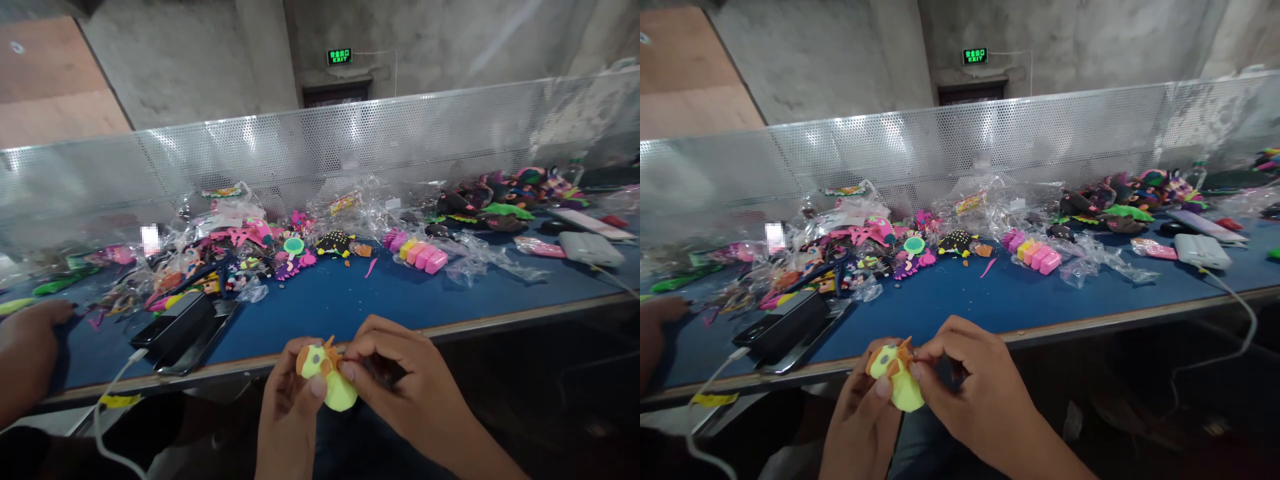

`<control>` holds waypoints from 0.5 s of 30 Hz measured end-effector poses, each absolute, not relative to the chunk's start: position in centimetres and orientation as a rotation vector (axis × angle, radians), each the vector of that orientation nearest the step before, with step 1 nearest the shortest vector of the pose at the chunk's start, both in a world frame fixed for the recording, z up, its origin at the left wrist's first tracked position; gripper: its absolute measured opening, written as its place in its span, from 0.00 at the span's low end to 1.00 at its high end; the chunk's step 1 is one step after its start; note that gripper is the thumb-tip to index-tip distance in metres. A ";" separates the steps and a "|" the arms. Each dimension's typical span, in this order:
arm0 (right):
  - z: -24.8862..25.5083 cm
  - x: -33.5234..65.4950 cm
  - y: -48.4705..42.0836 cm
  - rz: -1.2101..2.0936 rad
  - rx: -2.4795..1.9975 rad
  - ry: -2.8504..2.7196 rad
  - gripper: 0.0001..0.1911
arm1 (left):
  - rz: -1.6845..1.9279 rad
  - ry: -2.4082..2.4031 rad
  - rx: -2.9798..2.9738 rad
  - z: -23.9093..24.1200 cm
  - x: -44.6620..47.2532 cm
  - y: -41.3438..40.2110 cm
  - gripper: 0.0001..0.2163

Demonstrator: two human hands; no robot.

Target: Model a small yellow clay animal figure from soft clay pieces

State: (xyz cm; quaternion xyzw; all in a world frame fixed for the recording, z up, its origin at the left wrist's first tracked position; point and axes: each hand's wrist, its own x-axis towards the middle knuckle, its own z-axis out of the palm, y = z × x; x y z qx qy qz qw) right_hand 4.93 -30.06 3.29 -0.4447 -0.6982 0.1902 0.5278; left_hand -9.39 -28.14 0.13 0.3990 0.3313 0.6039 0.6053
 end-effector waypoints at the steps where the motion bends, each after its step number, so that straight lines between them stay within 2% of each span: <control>1: 3.3 4.9 -30.0 0.448 -1.064 -1.667 0.06 | 1.386 0.768 0.930 0.2 -9.4 -28.1 0.19; 10: 2.4 5.4 -30.6 0.276 -0.931 -1.640 0.06 | 1.496 0.803 0.845 -0.3 -9.4 -27.9 0.20; 15: 2.0 5.3 -30.5 0.289 -0.869 -1.691 0.07 | 1.468 0.840 0.795 -0.3 -9.4 -28.1 0.21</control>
